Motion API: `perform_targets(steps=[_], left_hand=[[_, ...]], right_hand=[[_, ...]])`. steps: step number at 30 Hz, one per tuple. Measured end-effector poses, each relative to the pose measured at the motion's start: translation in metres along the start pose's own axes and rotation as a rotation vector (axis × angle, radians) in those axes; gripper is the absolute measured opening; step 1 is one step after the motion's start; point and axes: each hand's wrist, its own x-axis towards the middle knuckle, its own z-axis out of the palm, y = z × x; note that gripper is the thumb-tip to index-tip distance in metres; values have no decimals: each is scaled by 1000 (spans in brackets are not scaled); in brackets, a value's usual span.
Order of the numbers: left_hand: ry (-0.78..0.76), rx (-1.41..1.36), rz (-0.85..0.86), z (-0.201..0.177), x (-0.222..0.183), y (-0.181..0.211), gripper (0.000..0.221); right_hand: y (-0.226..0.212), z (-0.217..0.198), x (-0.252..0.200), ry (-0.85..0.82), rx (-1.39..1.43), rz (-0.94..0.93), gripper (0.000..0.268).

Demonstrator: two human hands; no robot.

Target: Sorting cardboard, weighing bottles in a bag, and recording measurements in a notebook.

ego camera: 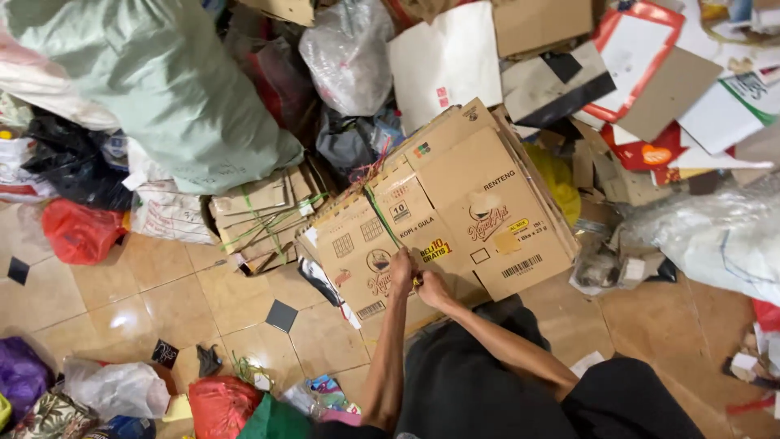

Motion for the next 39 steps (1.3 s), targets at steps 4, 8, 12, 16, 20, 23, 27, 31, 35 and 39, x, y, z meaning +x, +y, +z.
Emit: perform_targets(steps=[4, 8, 12, 16, 20, 23, 27, 31, 35, 39], left_hand=[[39, -131, -40, 6, -1, 4, 34], [36, -100, 35, 27, 8, 25, 37], [257, 596, 621, 61, 63, 56, 39], [175, 804, 550, 221, 17, 239, 43], [-3, 1059, 1037, 381, 28, 394, 47], [-42, 1221, 1191, 478, 84, 452, 50], [44, 1295, 1352, 547, 260, 423, 76], [-56, 1446, 1138, 477, 352, 315, 69], [39, 1602, 844, 439, 306, 271, 102], [129, 1563, 888, 418, 302, 231, 111]], right_hand=[[19, -2, 20, -66, -68, -64, 25], [-2, -31, 39, -16, -54, -50, 17], [5, -42, 107, 37, 502, -43, 21], [-43, -162, 156, 84, 835, -182, 26], [-156, -333, 200, 234, 482, -158, 14], [-189, -430, 266, 335, 226, -165, 37], [-206, -545, 365, 503, -112, -188, 71], [-110, -570, 395, 540, -385, -113, 96], [6, -538, 397, 723, -602, -234, 95], [56, -522, 376, 828, -1080, -224, 103]])
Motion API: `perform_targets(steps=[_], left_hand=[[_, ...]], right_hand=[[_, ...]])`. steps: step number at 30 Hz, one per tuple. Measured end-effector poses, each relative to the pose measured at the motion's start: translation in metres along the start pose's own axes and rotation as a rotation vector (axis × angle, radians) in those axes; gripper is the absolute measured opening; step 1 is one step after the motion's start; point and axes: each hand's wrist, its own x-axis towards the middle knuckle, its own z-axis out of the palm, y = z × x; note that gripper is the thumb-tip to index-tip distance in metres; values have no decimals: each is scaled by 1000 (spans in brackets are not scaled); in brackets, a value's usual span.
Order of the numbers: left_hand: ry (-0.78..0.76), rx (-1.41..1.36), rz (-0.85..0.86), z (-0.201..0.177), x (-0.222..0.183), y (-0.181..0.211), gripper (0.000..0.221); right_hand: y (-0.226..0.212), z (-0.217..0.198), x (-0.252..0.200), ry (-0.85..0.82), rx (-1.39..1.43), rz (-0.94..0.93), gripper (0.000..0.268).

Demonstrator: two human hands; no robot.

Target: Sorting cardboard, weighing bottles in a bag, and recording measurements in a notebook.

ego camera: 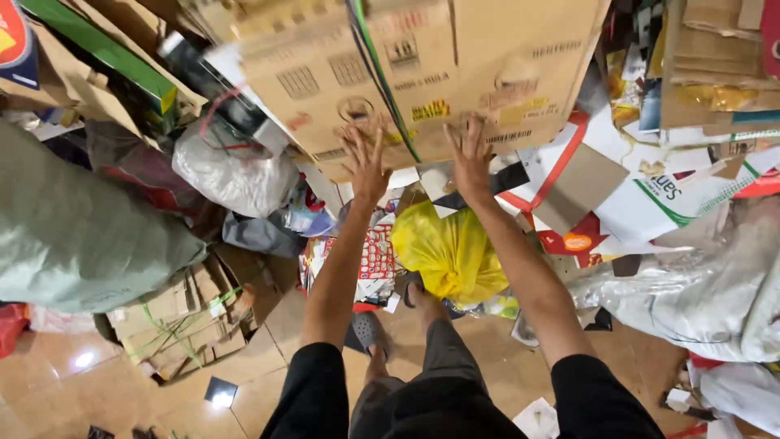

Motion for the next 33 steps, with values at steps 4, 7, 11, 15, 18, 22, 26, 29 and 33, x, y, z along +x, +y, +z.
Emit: perform_targets(steps=[4, 7, 11, 15, 18, 22, 26, 29, 33], left_hand=[[-102, 124, 80, 34, -46, -33, 106], [187, 93, 161, -2, -38, -35, 109], [471, -102, 99, -87, -26, -7, 136], [303, -92, -9, -78, 3, -32, 140], [311, -74, 38, -69, -1, -41, 146], [334, -32, 62, -92, 18, -43, 152], [314, 103, 163, -93, 40, -48, 155], [261, 153, 197, -101, 65, -55, 154], [82, 182, 122, -112, 106, -52, 156]], right_hand=[[15, -11, -15, -178, 498, 140, 91], [27, -48, 12, 38, 546, 249, 94], [37, -117, 22, 113, 371, 228, 126], [39, -92, 9, 63, 278, 167, 127], [37, -79, 25, 90, 240, 122, 128], [45, -113, 36, 45, 197, 127, 136], [70, -113, 51, -60, 324, 93, 146], [70, -107, 77, -68, 218, 18, 152], [71, -115, 135, -233, 300, 56, 159]])
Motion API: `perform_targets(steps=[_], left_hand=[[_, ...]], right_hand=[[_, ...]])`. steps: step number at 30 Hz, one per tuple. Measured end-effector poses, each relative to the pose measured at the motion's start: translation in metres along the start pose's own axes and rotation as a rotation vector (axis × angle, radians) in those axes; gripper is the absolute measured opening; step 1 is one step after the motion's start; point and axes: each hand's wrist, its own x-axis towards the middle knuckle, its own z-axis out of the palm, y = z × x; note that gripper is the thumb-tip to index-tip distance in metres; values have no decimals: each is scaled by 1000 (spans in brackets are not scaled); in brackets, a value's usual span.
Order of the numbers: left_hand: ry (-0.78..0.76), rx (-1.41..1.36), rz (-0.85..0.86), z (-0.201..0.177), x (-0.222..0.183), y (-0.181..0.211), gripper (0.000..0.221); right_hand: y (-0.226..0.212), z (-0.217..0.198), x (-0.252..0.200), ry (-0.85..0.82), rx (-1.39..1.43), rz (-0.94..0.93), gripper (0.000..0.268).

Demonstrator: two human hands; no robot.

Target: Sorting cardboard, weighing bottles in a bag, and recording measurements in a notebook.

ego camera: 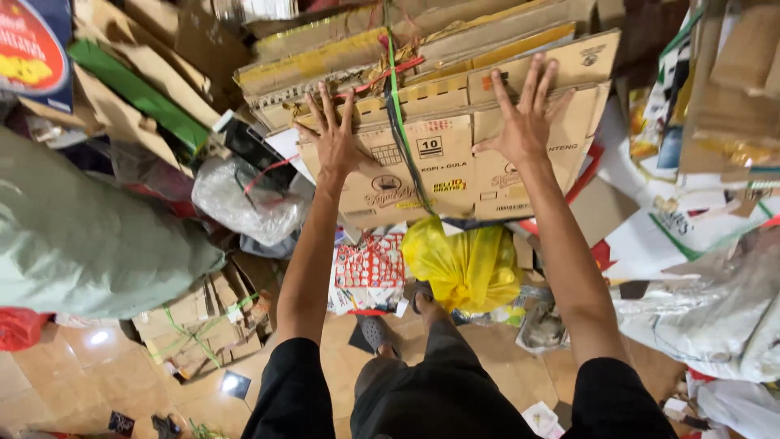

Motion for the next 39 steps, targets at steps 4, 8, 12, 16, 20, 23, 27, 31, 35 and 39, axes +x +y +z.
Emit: perform_targets(steps=[4, 8, 12, 16, 20, 23, 27, 31, 35, 39], left_hand=[[-184, -25, -52, -22, 68, -9, 160], [-346, -5, -39, -17, 117, -33, 146], [-124, -69, 107, 18, 122, -57, 110], [-153, -89, 101, 10, 121, -52, 110], [-139, -88, 117, 9, 129, -58, 111], [-160, -69, 123, 15, 121, -58, 113], [-164, -98, 76, -10, 121, -43, 114], [-141, -101, 64, -14, 112, -33, 115], [-95, -44, 66, -14, 100, -16, 115], [-62, -31, 56, -13, 53, -9, 112]], right_hand=[[-10, -30, 66, -98, 40, 0, 159], [8, -19, 124, -31, 57, -145, 135], [27, -3, 139, 24, 8, -224, 115], [28, 6, 141, -3, 53, -217, 116], [22, 2, 147, 43, 22, -220, 114], [17, -4, 132, 53, -31, -211, 109], [20, 0, 136, 97, -40, -236, 109], [27, 1, 139, 89, -32, -220, 110], [49, 19, 139, 174, 29, -277, 107], [66, 46, 102, 244, 48, -306, 100]])
